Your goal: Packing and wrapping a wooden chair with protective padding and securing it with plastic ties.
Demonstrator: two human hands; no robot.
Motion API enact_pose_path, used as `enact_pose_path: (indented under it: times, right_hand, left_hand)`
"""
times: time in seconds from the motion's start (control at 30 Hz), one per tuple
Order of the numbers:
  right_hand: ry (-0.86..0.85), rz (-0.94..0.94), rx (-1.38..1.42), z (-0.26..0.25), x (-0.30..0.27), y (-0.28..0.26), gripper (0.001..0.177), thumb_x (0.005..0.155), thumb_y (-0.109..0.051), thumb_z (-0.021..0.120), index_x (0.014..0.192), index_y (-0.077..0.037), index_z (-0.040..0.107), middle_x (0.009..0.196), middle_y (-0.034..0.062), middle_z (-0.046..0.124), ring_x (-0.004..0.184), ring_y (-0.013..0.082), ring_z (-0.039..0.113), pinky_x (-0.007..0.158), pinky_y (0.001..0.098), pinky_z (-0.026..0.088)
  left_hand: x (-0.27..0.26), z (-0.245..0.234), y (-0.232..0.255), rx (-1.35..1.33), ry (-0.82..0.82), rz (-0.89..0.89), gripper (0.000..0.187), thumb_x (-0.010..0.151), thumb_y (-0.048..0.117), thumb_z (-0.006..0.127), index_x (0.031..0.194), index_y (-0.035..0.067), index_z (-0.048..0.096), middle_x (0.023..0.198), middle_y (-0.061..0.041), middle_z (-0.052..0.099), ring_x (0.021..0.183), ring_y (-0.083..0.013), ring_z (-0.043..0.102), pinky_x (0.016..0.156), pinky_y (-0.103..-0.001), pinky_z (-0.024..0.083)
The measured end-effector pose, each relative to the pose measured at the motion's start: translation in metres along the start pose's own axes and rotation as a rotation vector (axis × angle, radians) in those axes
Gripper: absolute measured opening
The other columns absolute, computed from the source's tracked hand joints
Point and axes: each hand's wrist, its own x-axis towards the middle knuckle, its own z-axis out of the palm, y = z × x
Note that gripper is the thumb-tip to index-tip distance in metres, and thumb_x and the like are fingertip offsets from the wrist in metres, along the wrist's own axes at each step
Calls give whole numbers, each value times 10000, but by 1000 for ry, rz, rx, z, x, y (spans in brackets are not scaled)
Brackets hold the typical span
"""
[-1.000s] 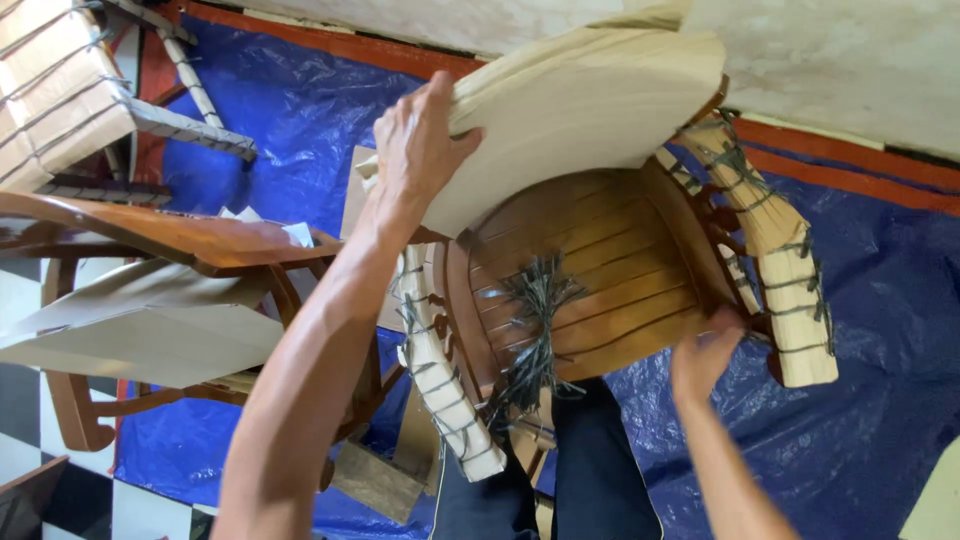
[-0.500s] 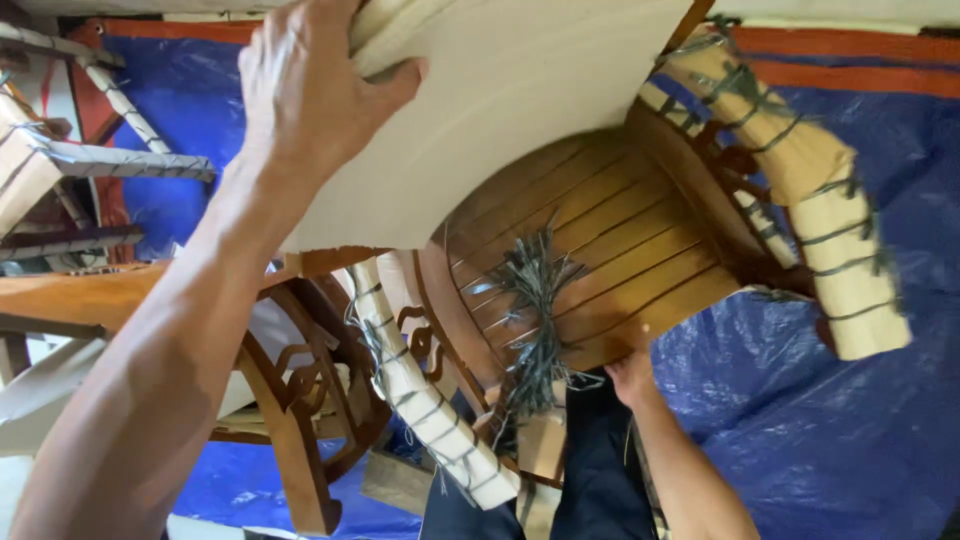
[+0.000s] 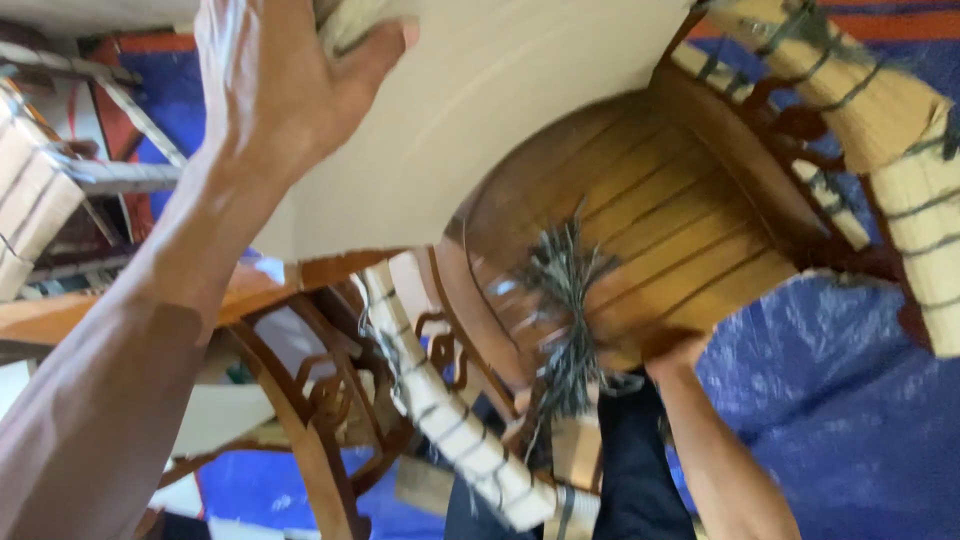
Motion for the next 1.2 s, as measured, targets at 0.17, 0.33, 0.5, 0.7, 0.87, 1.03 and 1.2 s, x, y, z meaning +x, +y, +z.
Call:
enact_pose_path:
  times: [0.17,0.33,0.5,0.7,0.87,1.03,1.2]
  right_hand:
    - [5,-32,48,-9,30,-1,842,879,-751,356,1564,-266,420,1652,-19,406,1517,293,355,1261,510,252]
    - [23,-52,101,-1,39,-2,837,882,-732,337,1548,-235,446,1619,11,446,1474,324,400,1228,538,285]
    - [157,-52,92,-13,35,5,865,893,-755,264,1547,-214,429,1594,38,462,1443,345,437,1199,572,307]
    - [86,-141,45,-32,57,17,886,908,-756,244,1570,-186,396,1615,27,439,1467,329,410,1224,542,279]
    - [156,-109,12,-41,57,17,886,910,-764,242,1571,-194,396,1602,20,457,1466,307,421,1225,513,290]
    - [186,-63,38,-70,86,30,889,928,-784,242,1566,-183,394,1588,20,478,1454,294,443,1221,480,300]
    - [378,-115,-162,-90,81,38,750,983,-705,366,1450,-148,552,1443,69,595,1309,305,548,1112,453,420]
  left_hand:
    - [18,-19,23,70,56,127,402,915,295,853,1116,-13,692,931,-209,704,805,-367,668,754,-500,513]
    - [32,-19,17,28,-69,105,374,892,281,858,1012,-31,690,758,-157,677,609,-296,617,711,-514,467]
    - [-14,-23,-6,-7,8,31,419,918,341,901,905,-8,670,776,-141,632,652,-259,583,650,-425,461]
    - [-52,-23,-20,-79,4,-137,420,922,321,889,874,11,610,721,-129,588,613,-274,518,577,-424,408]
    - [-65,-9,-18,-113,122,-122,429,916,295,879,915,-4,570,754,-163,567,648,-314,526,635,-435,439]
    - [-66,-6,-13,-161,167,-95,394,945,305,836,981,4,583,847,-174,609,741,-362,592,710,-451,484]
    - [-68,1,-15,-44,167,-93,418,953,318,824,985,-2,557,907,-205,616,834,-435,612,737,-521,470]
